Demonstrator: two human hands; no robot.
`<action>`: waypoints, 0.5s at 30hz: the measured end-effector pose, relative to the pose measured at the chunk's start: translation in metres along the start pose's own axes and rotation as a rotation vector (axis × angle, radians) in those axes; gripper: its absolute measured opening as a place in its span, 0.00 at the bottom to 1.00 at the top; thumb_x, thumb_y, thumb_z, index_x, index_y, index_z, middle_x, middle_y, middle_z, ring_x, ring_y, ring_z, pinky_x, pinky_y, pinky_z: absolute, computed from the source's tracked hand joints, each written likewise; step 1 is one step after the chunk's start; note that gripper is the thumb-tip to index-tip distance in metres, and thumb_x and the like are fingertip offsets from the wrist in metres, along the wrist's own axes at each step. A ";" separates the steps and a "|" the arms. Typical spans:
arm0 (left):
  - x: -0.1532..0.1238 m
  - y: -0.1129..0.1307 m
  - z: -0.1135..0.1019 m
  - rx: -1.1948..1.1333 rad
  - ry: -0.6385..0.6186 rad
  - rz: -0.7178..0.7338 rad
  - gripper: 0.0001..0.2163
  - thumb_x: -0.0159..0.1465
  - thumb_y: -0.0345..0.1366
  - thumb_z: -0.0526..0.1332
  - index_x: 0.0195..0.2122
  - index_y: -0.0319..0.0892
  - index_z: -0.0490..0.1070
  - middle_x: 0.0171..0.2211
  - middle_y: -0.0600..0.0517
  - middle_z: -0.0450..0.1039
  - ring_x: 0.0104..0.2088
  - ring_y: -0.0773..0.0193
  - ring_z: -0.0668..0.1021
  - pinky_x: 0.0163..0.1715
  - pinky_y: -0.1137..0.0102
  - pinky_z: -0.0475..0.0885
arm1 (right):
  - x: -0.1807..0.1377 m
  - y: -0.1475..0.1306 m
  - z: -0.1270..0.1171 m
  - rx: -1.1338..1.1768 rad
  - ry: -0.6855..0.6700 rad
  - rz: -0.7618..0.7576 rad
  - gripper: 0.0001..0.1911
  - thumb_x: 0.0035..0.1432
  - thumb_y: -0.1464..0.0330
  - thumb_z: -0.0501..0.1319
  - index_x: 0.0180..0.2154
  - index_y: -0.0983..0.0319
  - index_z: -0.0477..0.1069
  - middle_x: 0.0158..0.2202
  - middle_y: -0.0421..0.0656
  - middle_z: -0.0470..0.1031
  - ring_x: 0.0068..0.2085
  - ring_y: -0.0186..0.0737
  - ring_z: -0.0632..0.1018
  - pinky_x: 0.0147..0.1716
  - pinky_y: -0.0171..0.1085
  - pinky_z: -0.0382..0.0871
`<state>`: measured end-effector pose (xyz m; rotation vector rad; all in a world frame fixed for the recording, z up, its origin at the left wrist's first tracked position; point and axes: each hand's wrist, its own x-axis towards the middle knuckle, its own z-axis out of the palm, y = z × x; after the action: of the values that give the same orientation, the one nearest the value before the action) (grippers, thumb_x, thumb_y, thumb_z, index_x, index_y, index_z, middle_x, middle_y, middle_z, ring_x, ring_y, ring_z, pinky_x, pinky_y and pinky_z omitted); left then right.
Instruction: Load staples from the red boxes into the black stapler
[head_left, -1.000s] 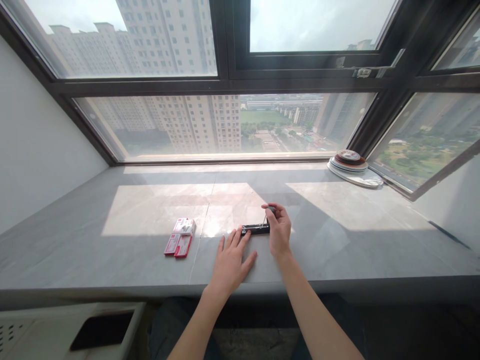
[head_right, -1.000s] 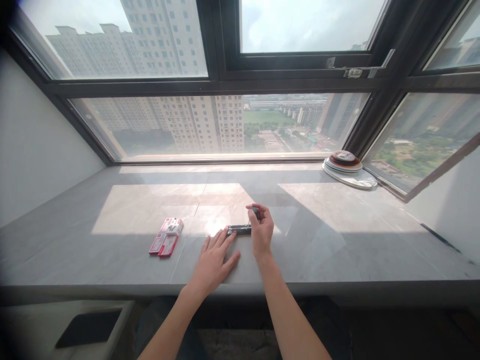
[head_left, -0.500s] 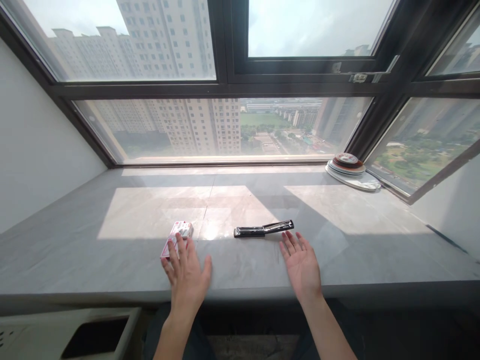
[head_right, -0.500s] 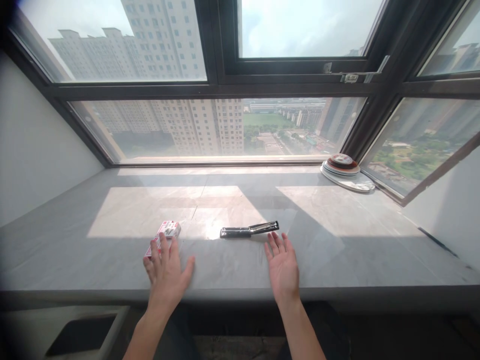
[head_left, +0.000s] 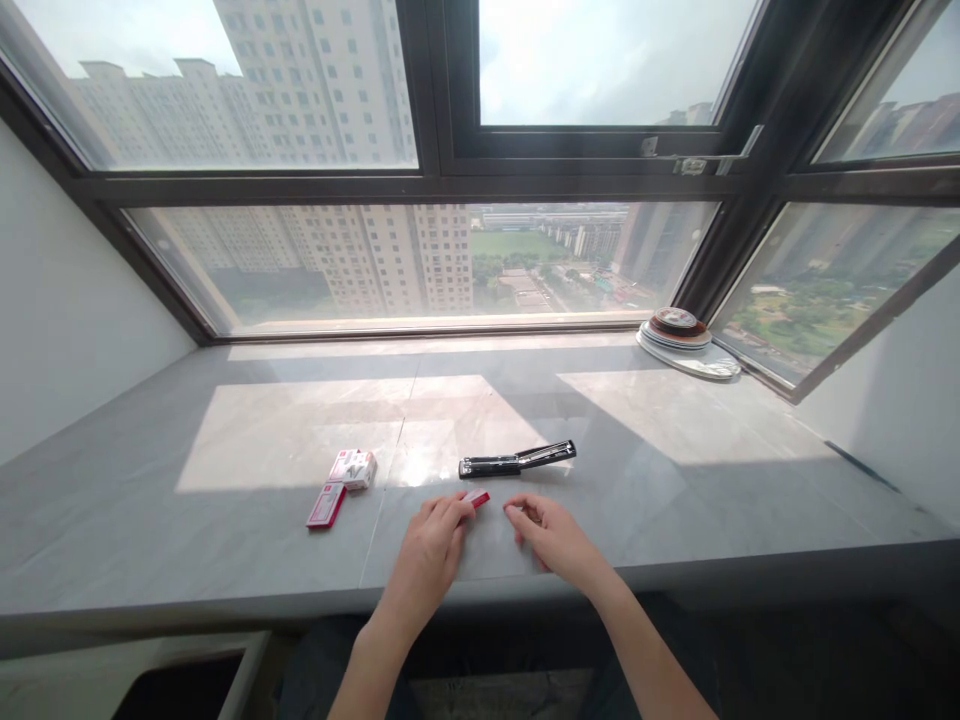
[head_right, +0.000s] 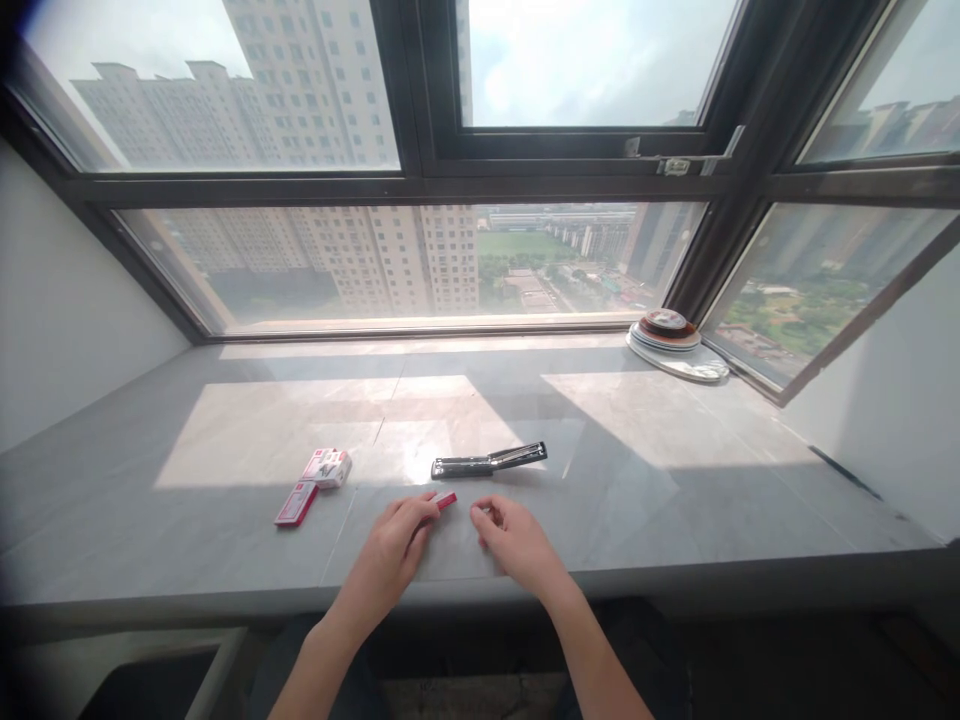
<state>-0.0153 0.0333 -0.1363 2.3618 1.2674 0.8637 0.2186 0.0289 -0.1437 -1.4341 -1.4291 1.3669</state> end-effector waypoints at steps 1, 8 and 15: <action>0.006 0.006 0.004 -0.024 -0.038 0.043 0.16 0.71 0.26 0.49 0.51 0.50 0.70 0.61 0.49 0.70 0.62 0.55 0.71 0.60 0.55 0.70 | 0.003 -0.001 -0.001 -0.030 0.004 0.002 0.24 0.65 0.46 0.58 0.43 0.60 0.75 0.26 0.38 0.73 0.18 0.32 0.66 0.17 0.32 0.57; 0.016 0.016 0.022 -0.146 0.004 -0.028 0.17 0.69 0.34 0.62 0.58 0.47 0.65 0.56 0.45 0.71 0.57 0.52 0.74 0.59 0.52 0.70 | 0.012 0.005 -0.028 -0.208 0.134 0.006 0.21 0.61 0.48 0.64 0.34 0.59 0.69 0.19 0.35 0.66 0.22 0.34 0.67 0.20 0.31 0.55; 0.024 0.016 0.031 -0.084 0.101 -0.113 0.12 0.67 0.35 0.64 0.51 0.47 0.68 0.50 0.48 0.73 0.53 0.52 0.74 0.55 0.54 0.71 | 0.011 -0.001 -0.027 -0.019 0.051 0.040 0.24 0.63 0.46 0.62 0.48 0.58 0.69 0.19 0.32 0.66 0.15 0.32 0.61 0.13 0.30 0.52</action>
<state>0.0248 0.0443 -0.1425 2.1843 1.3614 0.9909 0.2426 0.0452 -0.1388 -1.5065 -1.3913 1.3353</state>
